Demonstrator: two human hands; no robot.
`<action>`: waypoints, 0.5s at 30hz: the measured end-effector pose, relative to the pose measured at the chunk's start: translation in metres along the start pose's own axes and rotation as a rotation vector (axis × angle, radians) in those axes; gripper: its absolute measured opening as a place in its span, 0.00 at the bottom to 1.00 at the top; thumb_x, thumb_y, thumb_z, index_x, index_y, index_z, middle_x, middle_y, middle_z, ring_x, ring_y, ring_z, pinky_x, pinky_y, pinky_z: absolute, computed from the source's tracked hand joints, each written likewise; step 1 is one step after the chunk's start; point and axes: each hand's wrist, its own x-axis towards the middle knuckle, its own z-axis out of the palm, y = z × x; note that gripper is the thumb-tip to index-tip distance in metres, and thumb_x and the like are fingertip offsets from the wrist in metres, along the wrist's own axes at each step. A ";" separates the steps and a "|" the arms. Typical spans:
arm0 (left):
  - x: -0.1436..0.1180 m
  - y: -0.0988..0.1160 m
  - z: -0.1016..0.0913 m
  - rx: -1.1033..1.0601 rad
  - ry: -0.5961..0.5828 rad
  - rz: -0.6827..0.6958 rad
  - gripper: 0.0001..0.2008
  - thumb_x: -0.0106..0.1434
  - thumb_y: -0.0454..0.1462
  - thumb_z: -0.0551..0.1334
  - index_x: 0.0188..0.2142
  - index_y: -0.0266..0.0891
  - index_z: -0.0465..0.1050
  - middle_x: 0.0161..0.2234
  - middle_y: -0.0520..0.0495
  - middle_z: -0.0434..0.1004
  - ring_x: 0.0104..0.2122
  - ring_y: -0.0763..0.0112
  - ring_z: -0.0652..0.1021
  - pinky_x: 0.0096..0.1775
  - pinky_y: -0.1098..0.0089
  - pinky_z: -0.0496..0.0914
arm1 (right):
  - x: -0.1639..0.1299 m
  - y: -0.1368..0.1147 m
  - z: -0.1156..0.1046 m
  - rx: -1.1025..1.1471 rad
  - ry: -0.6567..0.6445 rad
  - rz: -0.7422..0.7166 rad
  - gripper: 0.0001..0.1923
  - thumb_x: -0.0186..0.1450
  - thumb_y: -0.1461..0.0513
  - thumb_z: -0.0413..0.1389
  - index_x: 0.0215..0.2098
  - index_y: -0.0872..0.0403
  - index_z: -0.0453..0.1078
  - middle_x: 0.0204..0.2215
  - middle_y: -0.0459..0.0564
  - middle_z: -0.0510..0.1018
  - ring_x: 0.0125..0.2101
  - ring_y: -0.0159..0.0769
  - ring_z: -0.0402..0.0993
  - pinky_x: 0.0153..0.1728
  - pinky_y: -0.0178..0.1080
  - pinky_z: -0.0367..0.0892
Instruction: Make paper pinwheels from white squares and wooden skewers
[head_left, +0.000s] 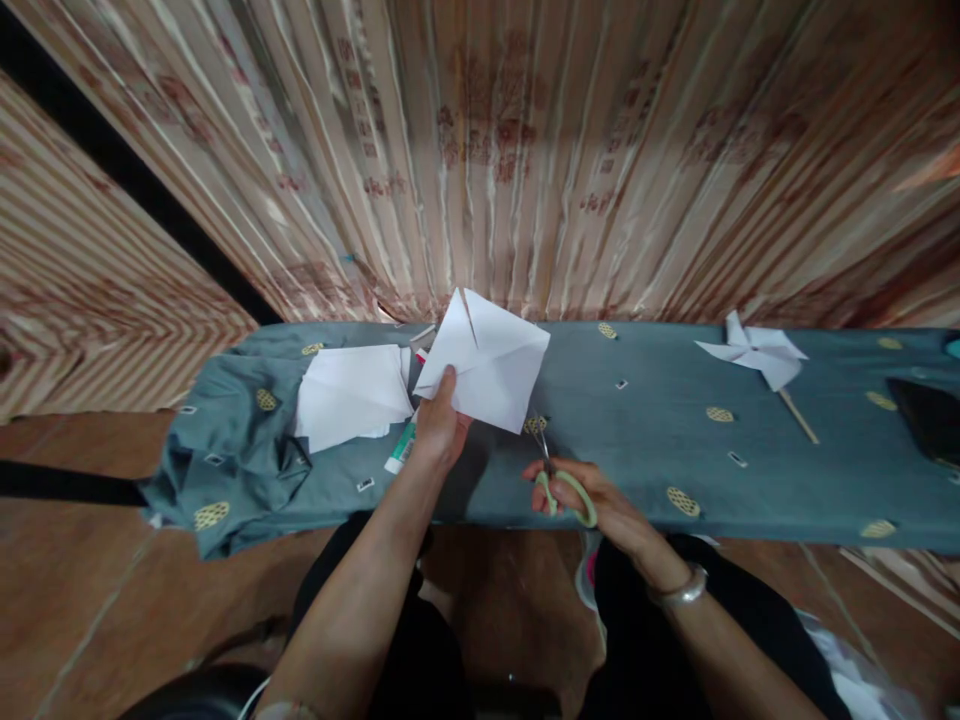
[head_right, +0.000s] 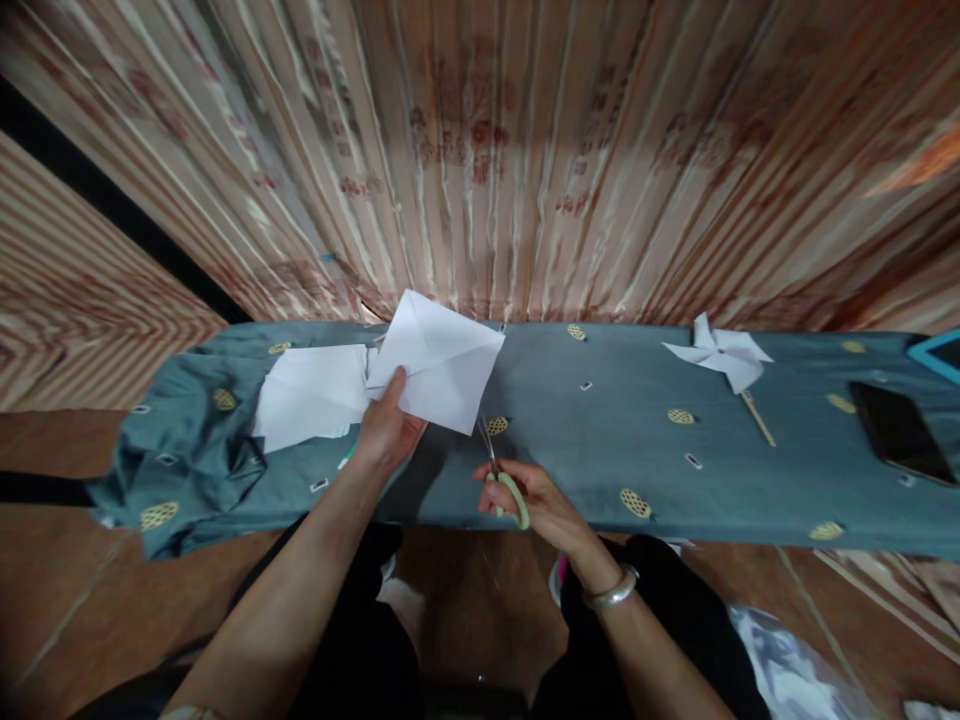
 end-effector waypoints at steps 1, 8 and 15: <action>0.000 0.000 0.000 -0.005 0.001 0.005 0.09 0.66 0.30 0.60 0.44 0.36 0.76 0.38 0.45 0.84 0.35 0.72 0.83 0.46 0.70 0.76 | -0.001 -0.001 0.002 -0.021 -0.018 0.000 0.33 0.54 0.37 0.60 0.40 0.55 0.73 0.28 0.49 0.77 0.27 0.32 0.69 0.30 0.36 0.65; 0.002 -0.001 0.001 0.016 -0.012 -0.033 0.09 0.66 0.30 0.60 0.44 0.34 0.76 0.38 0.43 0.84 0.37 0.70 0.83 0.48 0.70 0.75 | 0.001 -0.007 0.008 -0.062 -0.047 0.060 0.32 0.54 0.38 0.60 0.41 0.56 0.72 0.28 0.48 0.76 0.28 0.32 0.70 0.31 0.36 0.66; 0.003 -0.001 0.001 0.029 -0.050 -0.014 0.11 0.66 0.30 0.60 0.47 0.34 0.75 0.42 0.42 0.83 0.41 0.68 0.83 0.51 0.67 0.74 | 0.000 -0.006 0.008 -0.052 -0.015 0.033 0.31 0.54 0.39 0.61 0.40 0.56 0.73 0.26 0.47 0.76 0.27 0.31 0.70 0.29 0.35 0.65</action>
